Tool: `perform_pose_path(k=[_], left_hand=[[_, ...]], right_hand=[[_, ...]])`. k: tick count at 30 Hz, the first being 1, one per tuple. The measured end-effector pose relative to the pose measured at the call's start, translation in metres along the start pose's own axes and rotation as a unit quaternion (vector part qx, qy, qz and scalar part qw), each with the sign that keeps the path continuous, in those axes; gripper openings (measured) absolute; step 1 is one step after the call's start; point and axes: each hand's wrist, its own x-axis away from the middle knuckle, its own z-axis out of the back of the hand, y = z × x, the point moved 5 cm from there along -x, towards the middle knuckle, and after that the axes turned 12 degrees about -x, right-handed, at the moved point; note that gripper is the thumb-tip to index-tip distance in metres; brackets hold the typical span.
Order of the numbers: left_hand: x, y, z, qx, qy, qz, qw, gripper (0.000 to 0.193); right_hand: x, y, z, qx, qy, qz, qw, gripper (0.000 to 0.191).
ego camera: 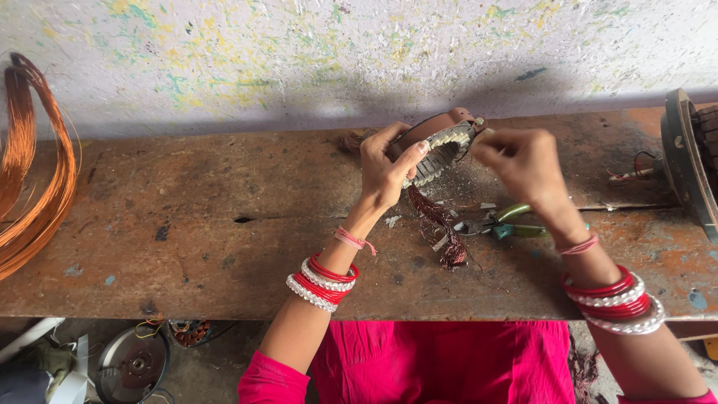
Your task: The person removes old copper wire from a motor armature by hand and with pliers. They pull and cut the wire from the slots, accumulating a pile of removed wire on the table.
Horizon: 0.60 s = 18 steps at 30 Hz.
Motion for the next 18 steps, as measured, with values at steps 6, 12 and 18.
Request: perform_pose_path(k=[6,12,18], left_hand=[[0.001,0.005,0.0,0.01,-0.003,0.013,1.0,0.034],[0.001,0.011,0.002,0.002,0.003,0.015,1.0,0.032],[0.003,0.012,0.002,0.01,0.002,0.033,0.999,0.03]], right_hand=[[0.013,-0.016,-0.031,0.086,-0.066,0.013,0.994,0.017],[0.017,-0.031,-0.053,-0.054,-0.095,0.059,0.992,0.025],[0.019,-0.029,-0.072,-0.071,-0.107,-0.035,0.991,0.03]])
